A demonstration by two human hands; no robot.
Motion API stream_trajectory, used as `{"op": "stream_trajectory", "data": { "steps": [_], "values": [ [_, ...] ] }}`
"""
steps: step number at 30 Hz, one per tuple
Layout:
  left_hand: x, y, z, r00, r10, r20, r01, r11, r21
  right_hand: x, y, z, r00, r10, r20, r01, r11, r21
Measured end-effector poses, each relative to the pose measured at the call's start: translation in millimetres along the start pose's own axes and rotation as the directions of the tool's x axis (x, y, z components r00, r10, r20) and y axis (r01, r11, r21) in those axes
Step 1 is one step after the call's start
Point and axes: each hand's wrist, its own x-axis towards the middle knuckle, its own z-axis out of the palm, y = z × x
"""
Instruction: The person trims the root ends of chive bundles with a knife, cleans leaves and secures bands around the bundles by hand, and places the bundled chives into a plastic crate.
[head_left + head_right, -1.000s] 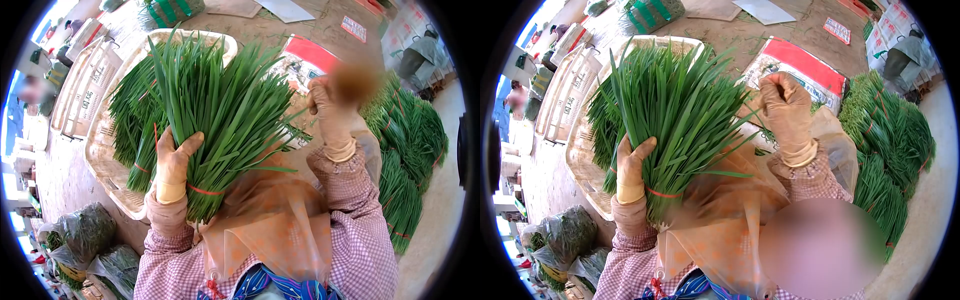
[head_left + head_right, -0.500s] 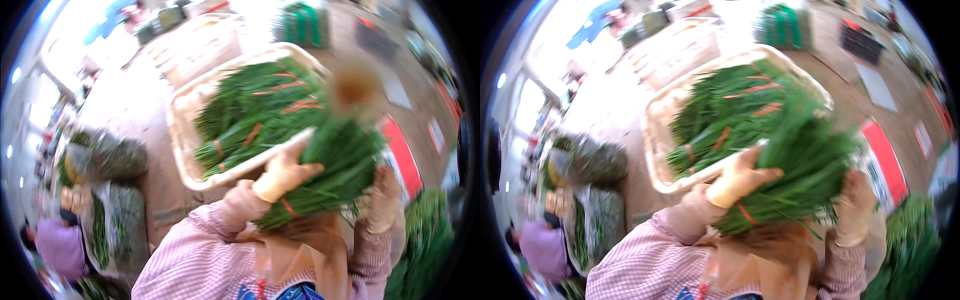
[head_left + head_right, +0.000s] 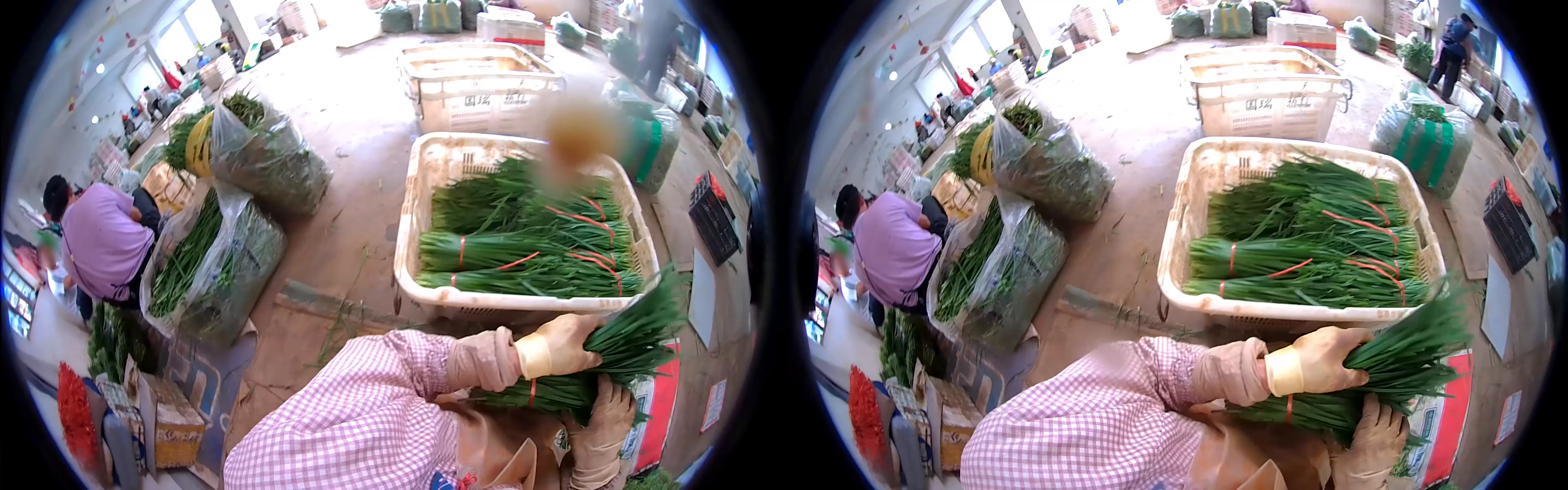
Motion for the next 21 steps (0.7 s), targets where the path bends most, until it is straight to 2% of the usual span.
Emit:
{"op": "stream_trajectory", "data": {
  "steps": [1,3,4,5,6,7,8,11,12,13,15,16,17,18,20,21],
  "values": [
    [-3,3,-1,0.998,0.068,-0.006,-0.068,0.997,-0.027,-3,3,2,0.998,0.043,0.052,-0.045,0.998,0.043],
    [-6,5,-3,0.995,0.091,-0.028,-0.092,0.996,-0.022,0,5,1,0.999,-0.038,0.009,0.038,0.999,0.037],
    [-3,7,-7,0.991,0.127,-0.04,-0.128,0.992,-0.005,1,6,6,0.995,-0.049,-0.087,0.054,0.997,0.063],
    [-2,13,-6,0.94,0.302,-0.16,-0.316,0.946,-0.072,0,9,12,0.983,-0.057,-0.176,0.074,0.993,0.088],
    [-4,30,-15,0.951,0.3,-0.075,-0.302,0.953,-0.006,6,16,17,0.929,-0.19,-0.319,0.201,0.98,0.0],
    [-6,48,-24,0.958,0.288,0.008,-0.288,0.956,0.06,4,20,17,0.947,-0.103,-0.303,0.13,0.989,0.071],
    [-6,55,-20,0.94,0.339,0.033,-0.341,0.933,0.114,8,17,9,0.947,-0.05,-0.318,0.09,0.99,0.113],
    [-14,54,-7,0.844,0.457,0.282,-0.52,0.827,0.216,19,13,2,0.924,0.069,-0.377,0.01,0.979,0.203],
    [-25,46,-12,0.781,0.588,0.21,-0.618,0.777,0.121,17,14,-2,0.918,0.084,-0.388,0.002,0.976,0.216],
    [-31,37,-20,0.783,0.589,0.201,-0.617,0.777,0.126,15,12,-4,0.918,0.082,-0.387,0.007,0.975,0.223],
    [-43,32,-59,0.916,0.374,0.148,-0.335,0.913,-0.232,12,3,-5,0.937,0.005,-0.349,0.065,0.98,0.188],
    [-50,27,-84,0.938,0.346,-0.023,-0.346,0.935,-0.07,10,-2,-4,0.951,-0.041,-0.306,0.095,0.982,0.166],
    [-50,17,-112,0.919,0.339,-0.2,-0.325,0.941,0.1,9,-4,-1,0.961,-0.07,-0.266,0.113,0.982,0.15],
    [-56,-10,-164,0.892,0.221,-0.394,-0.146,0.966,0.211,9,-5,3,0.969,-0.09,-0.232,0.124,0.983,0.136],
    [-78,-55,-253,0.71,0.008,-0.704,0.231,0.942,0.243,5,-6,7,0.977,-0.096,-0.189,0.121,0.985,0.125],
    [-98,-59,-271,0.612,0.01,-0.791,0.317,0.913,0.257,6,-5,8,0.98,-0.097,-0.172,0.119,0.985,0.122]
  ]
}}
